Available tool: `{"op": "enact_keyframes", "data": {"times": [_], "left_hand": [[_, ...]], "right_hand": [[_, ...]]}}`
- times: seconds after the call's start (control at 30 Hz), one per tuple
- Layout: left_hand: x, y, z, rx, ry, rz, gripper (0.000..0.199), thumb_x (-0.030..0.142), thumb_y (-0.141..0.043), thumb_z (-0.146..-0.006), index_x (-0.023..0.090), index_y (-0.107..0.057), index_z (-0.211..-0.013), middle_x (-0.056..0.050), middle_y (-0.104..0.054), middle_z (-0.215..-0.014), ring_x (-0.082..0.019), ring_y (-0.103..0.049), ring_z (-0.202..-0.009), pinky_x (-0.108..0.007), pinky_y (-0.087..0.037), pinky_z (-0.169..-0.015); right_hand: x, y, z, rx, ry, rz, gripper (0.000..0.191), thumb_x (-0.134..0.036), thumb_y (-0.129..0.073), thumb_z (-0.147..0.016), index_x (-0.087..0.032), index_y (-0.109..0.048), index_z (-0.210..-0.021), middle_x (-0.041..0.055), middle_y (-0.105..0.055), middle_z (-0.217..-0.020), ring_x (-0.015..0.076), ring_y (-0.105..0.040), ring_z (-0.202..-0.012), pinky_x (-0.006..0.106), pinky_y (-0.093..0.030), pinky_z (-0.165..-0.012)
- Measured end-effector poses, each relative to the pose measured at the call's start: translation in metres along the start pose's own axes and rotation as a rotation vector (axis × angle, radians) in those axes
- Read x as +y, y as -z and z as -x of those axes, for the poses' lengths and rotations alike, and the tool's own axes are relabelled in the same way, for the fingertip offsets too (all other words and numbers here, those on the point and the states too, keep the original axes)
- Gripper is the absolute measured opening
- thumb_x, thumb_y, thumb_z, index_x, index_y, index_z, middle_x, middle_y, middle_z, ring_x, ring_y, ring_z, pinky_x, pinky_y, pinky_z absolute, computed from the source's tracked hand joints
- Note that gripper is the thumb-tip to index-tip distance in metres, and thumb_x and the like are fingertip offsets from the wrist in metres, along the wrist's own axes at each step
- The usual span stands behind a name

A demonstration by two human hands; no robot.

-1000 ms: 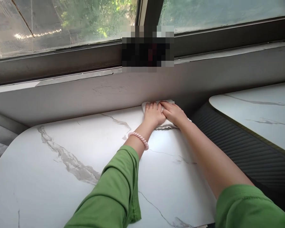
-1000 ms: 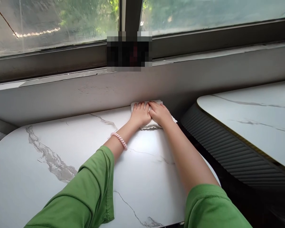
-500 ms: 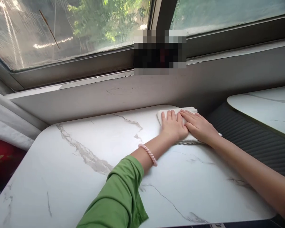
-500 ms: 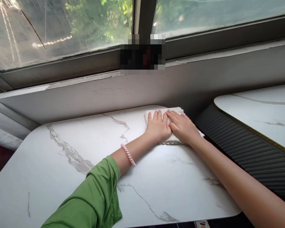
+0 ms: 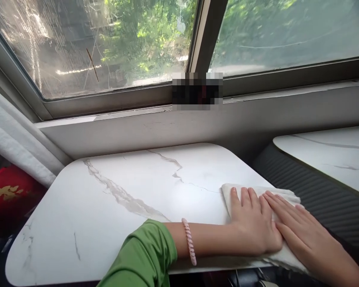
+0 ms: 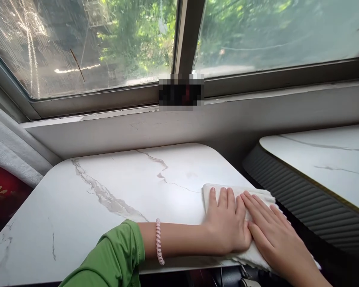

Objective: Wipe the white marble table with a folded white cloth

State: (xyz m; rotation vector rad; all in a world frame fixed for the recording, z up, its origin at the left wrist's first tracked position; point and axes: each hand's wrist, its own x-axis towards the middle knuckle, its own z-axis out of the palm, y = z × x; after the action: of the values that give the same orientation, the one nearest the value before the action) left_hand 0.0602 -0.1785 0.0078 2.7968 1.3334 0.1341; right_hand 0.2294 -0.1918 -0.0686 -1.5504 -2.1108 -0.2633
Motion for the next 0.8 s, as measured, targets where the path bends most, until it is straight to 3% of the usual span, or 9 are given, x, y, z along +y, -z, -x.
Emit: {"op": "enact_keyframes", "data": {"times": [0.17,0.43,0.6,0.8], "left_hand": [[-0.006,0.002,0.005,0.019,-0.026,-0.012,0.06,0.033,-0.02,-0.094,0.001,-0.03,-0.144,-0.016,-0.032,-0.15,-0.029,-0.024,-0.141,-0.048,-0.02,-0.116],[-0.032,0.005,-0.004,-0.004,-0.022,0.007,0.061,0.034,-0.02,-0.095,0.001,-0.026,-0.145,-0.017,-0.027,-0.152,-0.028,-0.022,-0.141,-0.047,-0.016,-0.116],[-0.07,0.003,-0.019,-0.002,0.058,-0.019,0.059,0.033,-0.02,-0.096,0.002,-0.025,-0.146,-0.016,-0.026,-0.153,-0.027,-0.02,-0.142,-0.048,-0.014,-0.116],[-0.136,-0.001,-0.045,0.05,0.18,0.007,0.057,0.032,-0.023,-0.095,0.007,-0.027,-0.146,-0.013,-0.027,-0.153,-0.022,-0.021,-0.142,-0.043,-0.01,-0.117]], "right_hand": [[-0.011,0.005,-0.011,-0.07,-0.056,-0.006,0.064,-0.036,-0.023,-0.087,-0.041,-0.011,-0.15,0.004,-0.05,-0.14,0.0262,-0.045,-0.128,0.054,-0.038,-0.106],[-0.023,0.001,-0.045,-0.168,-0.054,0.07,0.061,-0.029,-0.019,-0.086,-0.011,-0.049,-0.135,0.0145,-0.05,-0.139,0.0273,-0.044,-0.131,0.049,-0.036,-0.108],[-0.036,-0.023,-0.093,-0.192,0.004,0.096,0.057,-0.023,-0.023,-0.084,-0.014,-0.048,-0.135,0.0123,-0.05,-0.14,0.0256,-0.044,-0.13,0.049,-0.038,-0.106],[-0.056,-0.058,-0.169,-0.235,0.017,0.066,0.055,-0.02,-0.026,-0.085,-0.011,-0.046,-0.136,0.0133,-0.047,-0.142,0.0252,-0.041,-0.132,0.049,-0.037,-0.106]]}}
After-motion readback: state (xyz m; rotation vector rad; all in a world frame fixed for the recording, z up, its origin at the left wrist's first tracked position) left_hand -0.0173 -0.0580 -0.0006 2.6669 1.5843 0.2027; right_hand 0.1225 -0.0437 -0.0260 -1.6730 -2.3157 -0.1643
